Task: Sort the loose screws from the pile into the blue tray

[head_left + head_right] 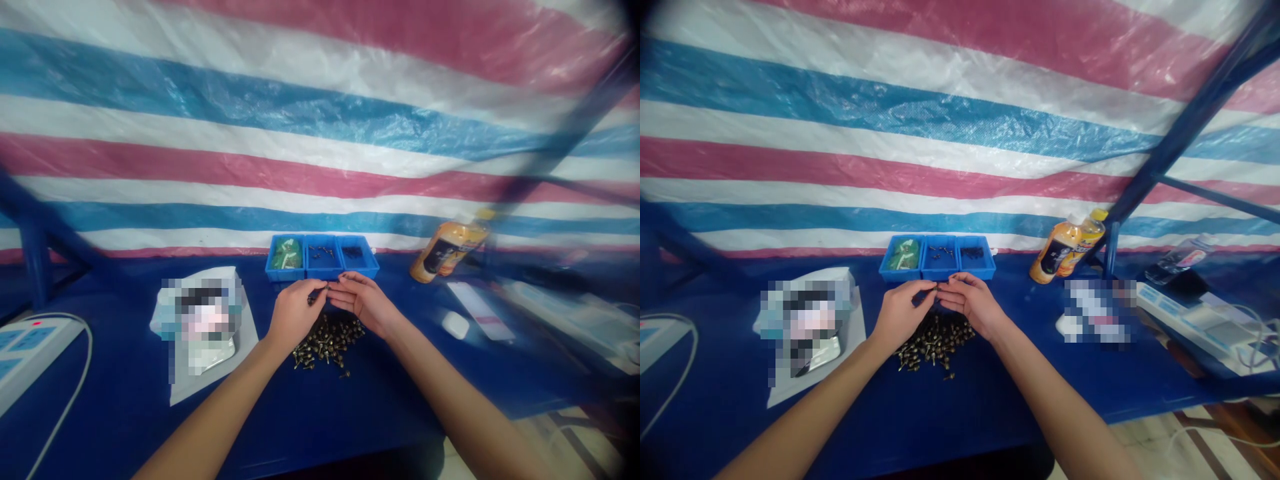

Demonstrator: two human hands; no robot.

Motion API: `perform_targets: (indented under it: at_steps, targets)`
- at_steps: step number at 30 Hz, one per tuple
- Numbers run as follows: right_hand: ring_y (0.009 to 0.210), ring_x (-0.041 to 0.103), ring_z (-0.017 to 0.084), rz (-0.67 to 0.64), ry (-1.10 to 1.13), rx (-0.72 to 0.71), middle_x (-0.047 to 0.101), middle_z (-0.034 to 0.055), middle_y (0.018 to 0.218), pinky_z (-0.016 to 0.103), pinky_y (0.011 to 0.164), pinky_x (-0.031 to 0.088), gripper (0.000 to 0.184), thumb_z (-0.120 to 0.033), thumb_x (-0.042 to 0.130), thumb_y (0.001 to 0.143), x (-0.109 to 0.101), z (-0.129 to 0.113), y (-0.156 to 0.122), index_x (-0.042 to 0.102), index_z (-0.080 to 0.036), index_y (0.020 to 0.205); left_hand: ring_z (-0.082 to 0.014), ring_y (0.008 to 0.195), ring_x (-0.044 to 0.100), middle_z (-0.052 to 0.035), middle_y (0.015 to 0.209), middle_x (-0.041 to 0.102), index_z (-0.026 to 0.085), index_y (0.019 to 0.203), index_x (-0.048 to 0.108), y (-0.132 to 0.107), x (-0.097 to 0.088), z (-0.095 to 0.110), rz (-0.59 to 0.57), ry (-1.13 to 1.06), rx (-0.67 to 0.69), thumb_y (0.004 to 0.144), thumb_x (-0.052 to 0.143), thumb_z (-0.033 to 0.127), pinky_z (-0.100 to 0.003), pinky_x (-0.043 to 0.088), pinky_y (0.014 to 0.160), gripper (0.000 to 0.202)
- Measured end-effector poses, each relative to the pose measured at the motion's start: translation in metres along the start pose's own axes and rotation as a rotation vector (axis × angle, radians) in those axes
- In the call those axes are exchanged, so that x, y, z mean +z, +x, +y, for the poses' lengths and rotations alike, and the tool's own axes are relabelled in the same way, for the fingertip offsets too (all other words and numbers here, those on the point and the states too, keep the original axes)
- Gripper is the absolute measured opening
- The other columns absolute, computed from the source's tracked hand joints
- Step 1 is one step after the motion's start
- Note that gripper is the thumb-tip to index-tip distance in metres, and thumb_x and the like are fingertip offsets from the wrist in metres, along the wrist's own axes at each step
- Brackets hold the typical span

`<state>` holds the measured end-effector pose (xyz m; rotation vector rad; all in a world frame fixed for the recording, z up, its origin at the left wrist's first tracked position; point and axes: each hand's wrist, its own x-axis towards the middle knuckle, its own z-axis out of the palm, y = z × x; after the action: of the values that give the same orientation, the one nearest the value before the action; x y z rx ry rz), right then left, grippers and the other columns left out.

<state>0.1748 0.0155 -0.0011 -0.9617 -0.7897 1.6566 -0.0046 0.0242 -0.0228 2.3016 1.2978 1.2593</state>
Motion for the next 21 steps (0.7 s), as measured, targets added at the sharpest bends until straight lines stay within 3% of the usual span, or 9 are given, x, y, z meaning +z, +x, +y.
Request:
perform_targets:
  at_steps: [10,16,21]
  targets:
    - [0.096,0.072,0.021,-0.003,0.069,0.108,0.074,0.0088,0.100,0.034,0.087,0.054,0.022,-0.027,0.075,0.080,-0.0051,0.0036,0.0020,0.060,-0.020,0.093,-0.0210,0.091,0.067,-0.0053,0.099,0.074,0.023,0.100,0.070,-0.0010,-0.0033,0.0022,-0.058,0.162,0.107,0.092,0.053,0.019,-0.033,0.051,0.085,0.019]
    - [0.093,0.072,0.018,0.020,0.104,0.162,0.075,0.0077,0.101,0.028,0.080,0.054,0.018,-0.025,0.074,0.081,-0.0035,0.0028,0.0010,0.059,-0.020,0.090,-0.0209,0.086,0.068,-0.0044,0.097,0.074,0.024,0.097,0.070,-0.0012,-0.0036,0.0042,-0.076,0.146,0.042,0.091,0.054,0.020,-0.032,0.050,0.080,0.018]
    - [0.088,0.072,0.018,0.017,0.149,0.139,0.075,0.0088,0.098,0.032,0.087,0.055,0.016,-0.024,0.073,0.081,-0.0018,0.0032,0.0013,0.059,-0.020,0.088,-0.0199,0.081,0.069,-0.0032,0.091,0.075,0.024,0.099,0.069,-0.0006,-0.0030,0.0035,-0.077,0.132,0.010,0.091,0.053,0.019,-0.029,0.049,0.076,0.018]
